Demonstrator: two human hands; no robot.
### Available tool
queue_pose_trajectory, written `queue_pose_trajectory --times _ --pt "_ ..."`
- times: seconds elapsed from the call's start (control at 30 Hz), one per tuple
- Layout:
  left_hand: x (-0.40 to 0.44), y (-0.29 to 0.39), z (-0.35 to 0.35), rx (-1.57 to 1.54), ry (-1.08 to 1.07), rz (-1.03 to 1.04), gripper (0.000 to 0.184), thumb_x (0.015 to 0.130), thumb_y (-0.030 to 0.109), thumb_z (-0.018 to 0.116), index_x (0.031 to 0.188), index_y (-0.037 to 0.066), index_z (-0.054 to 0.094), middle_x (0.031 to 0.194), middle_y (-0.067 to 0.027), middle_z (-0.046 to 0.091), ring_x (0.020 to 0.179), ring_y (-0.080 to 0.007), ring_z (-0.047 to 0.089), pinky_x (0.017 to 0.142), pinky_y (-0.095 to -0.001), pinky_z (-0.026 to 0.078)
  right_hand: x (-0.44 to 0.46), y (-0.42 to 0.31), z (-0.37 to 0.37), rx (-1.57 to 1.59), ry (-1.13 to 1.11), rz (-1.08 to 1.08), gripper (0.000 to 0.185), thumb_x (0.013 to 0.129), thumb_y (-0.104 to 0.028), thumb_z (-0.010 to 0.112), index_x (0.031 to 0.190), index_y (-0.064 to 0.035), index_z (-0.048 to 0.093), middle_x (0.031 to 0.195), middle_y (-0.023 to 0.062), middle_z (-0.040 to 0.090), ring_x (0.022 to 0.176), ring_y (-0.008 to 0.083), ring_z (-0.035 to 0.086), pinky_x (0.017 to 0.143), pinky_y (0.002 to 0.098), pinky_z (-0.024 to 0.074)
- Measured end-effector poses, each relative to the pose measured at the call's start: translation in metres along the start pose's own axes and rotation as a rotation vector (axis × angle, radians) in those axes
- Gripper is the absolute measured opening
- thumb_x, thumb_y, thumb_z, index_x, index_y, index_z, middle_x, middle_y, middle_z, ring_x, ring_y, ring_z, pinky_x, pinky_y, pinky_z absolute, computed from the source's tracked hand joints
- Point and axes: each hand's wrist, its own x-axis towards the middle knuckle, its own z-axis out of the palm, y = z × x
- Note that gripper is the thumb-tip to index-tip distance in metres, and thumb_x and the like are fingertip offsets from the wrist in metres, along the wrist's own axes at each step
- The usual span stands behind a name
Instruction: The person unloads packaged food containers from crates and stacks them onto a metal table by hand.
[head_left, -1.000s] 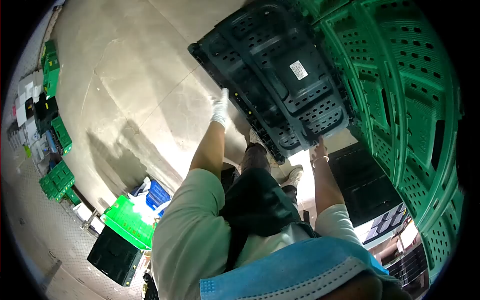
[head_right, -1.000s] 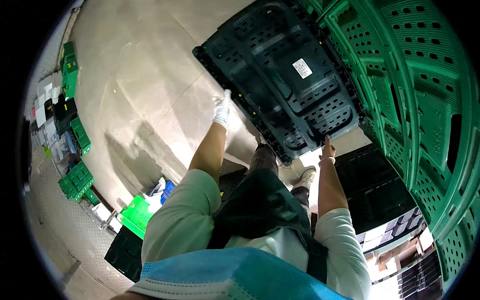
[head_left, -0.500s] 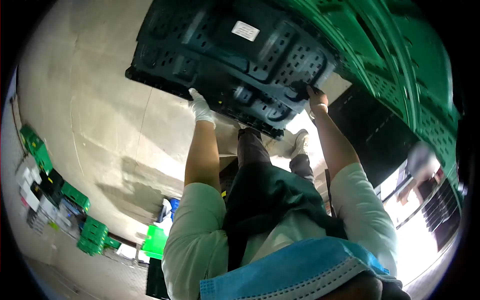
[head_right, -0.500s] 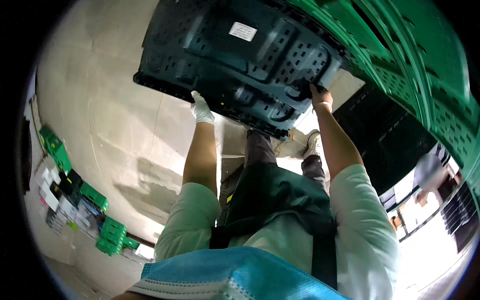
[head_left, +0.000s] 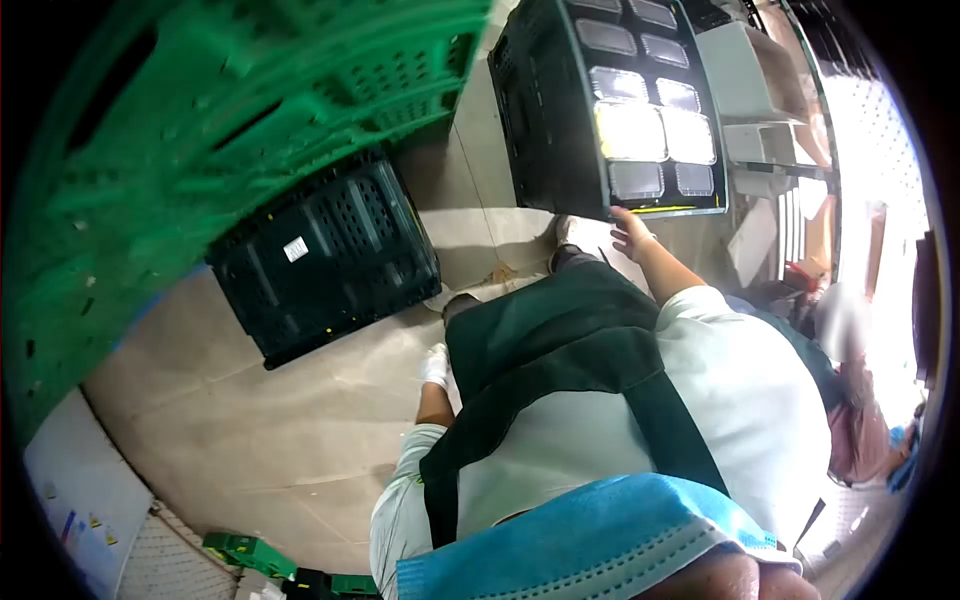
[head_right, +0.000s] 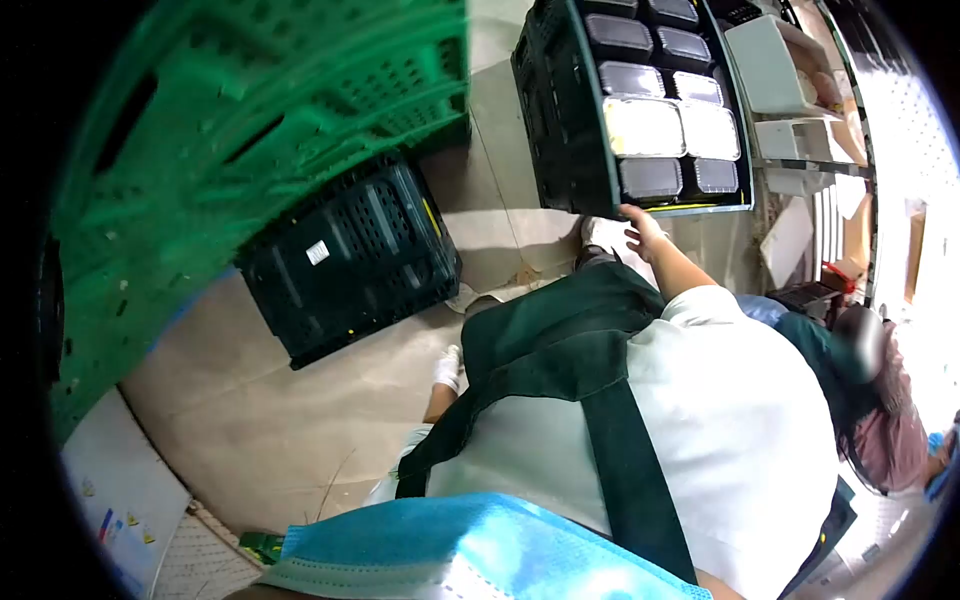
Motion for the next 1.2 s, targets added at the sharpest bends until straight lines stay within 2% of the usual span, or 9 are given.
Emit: queue_pose_trajectory --times 0.03,0.2,0.37,0.47,0.57,0.63,0.77,1.0,1.2 --pt "-0.013 0.005 0.022 -0.026 -0.216 -0.184 0.044 0.081 0.041 0.040 0.095 0.004 0.058 0.093 -0.0161 0.059 0.082 -0.0285 0.055 0.072 -0.0352 0.043 0.038 0.002 -0.035 0.337 0.014 0.148 0.067 0.063 -0.043 0.065 0.119 -0.0136 0.039 0.124 0.0101 0.033 0.107 0.0232 0.039 0.086 0.0395 0.0327" --pt "-0.110 0.123 0.097 -0.374 -0.113 -0.460 0.032 0.078 0.033 0.045 0.089 0.006 0.059 0.087 -0.0121 0.060 0.075 -0.0248 0.056 0.067 -0.0349 0.043 0.105 -0.042 -0.137 0.620 0.269 0.140 0.054 0.068 -0.031 0.063 0.111 -0.0048 0.043 0.109 0.0143 0.045 0.092 0.0248 0.047 0.080 0.0403 0.0385" --pt "-0.130 0.235 0.155 1.038 -0.270 0.722 0.033 0.079 0.022 0.048 0.107 0.004 0.049 0.109 -0.0180 0.051 0.106 -0.0297 0.045 0.091 -0.0346 0.033 0.145 -0.059 -0.198 1.212 0.175 0.252 0.017 0.077 -0.017 0.055 0.070 -0.0090 0.041 0.050 0.0032 0.037 0.041 0.0148 0.039 0.041 0.0280 0.0390" --pt "-0.112 0.301 0.182 -0.077 -0.261 0.342 0.018 0.082 0.029 0.047 0.074 0.014 0.054 0.061 0.0049 0.046 0.053 -0.0062 0.044 0.044 -0.0207 0.032 0.140 -0.074 -0.214 1.202 0.150 0.296 0.017 0.078 -0.015 0.053 0.067 -0.0096 0.041 0.050 0.0026 0.037 0.041 0.0151 0.037 0.043 0.0304 0.0389" --pt "-0.129 0.391 0.184 -0.424 -0.295 0.192 0.017 0.082 0.031 0.051 0.077 0.015 0.055 0.068 0.0009 0.057 0.050 -0.0085 0.048 0.038 -0.0207 0.031 0.104 -0.081 -0.235 1.177 0.101 0.198 0.018 0.077 -0.012 0.053 0.065 -0.0088 0.041 0.048 0.0030 0.038 0.039 0.0148 0.038 0.040 0.0330 0.0391" --pt "-0.074 0.417 0.223 -0.704 -0.680 0.363 0.027 0.081 0.035 0.054 0.092 0.011 0.056 0.073 0.0003 0.058 0.056 -0.0086 0.051 0.042 -0.0183 0.037 0.097 -0.103 -0.273 1.030 0.141 0.084 0.017 0.077 -0.012 0.054 0.065 -0.0069 0.042 0.049 0.0037 0.039 0.039 0.0153 0.039 0.040 0.0325 0.0388" --pt "-0.123 0.543 0.271 -0.448 -0.373 0.385 0.055 0.075 0.032 0.059 0.119 0.005 0.039 0.105 -0.0067 0.053 0.079 -0.0165 0.052 0.067 -0.0279 0.042 0.123 -0.114 -0.341 0.808 0.189 0.044 0.016 0.075 -0.011 0.055 0.068 -0.0033 0.043 0.051 0.0053 0.042 0.041 0.0163 0.041 0.040 0.0325 0.0385" --pt "-0.115 0.563 0.455 -0.587 -0.536 0.245 0.015 0.069 0.019 0.057 0.075 0.006 0.052 0.060 -0.0012 0.046 0.053 -0.0140 0.047 0.041 -0.0259 0.036 0.215 -0.133 -0.502 0.308 0.317 0.045 0.019 0.066 -0.009 0.058 0.052 0.0008 0.049 0.046 0.0108 0.047 0.038 0.0194 0.044 0.038 0.0331 0.0349" --pt "-0.222 0.564 0.619 -0.904 -0.476 -0.116 0.016 0.072 0.010 0.054 0.082 -0.003 0.054 0.072 -0.0118 0.057 0.066 -0.0220 0.058 0.062 -0.0333 0.049 0.307 -0.237 -0.661 -0.030 0.189 -0.130 0.018 0.068 -0.014 0.058 0.064 0.0015 0.050 0.049 0.0106 0.047 0.037 0.0205 0.045 0.036 0.0335 0.0351"
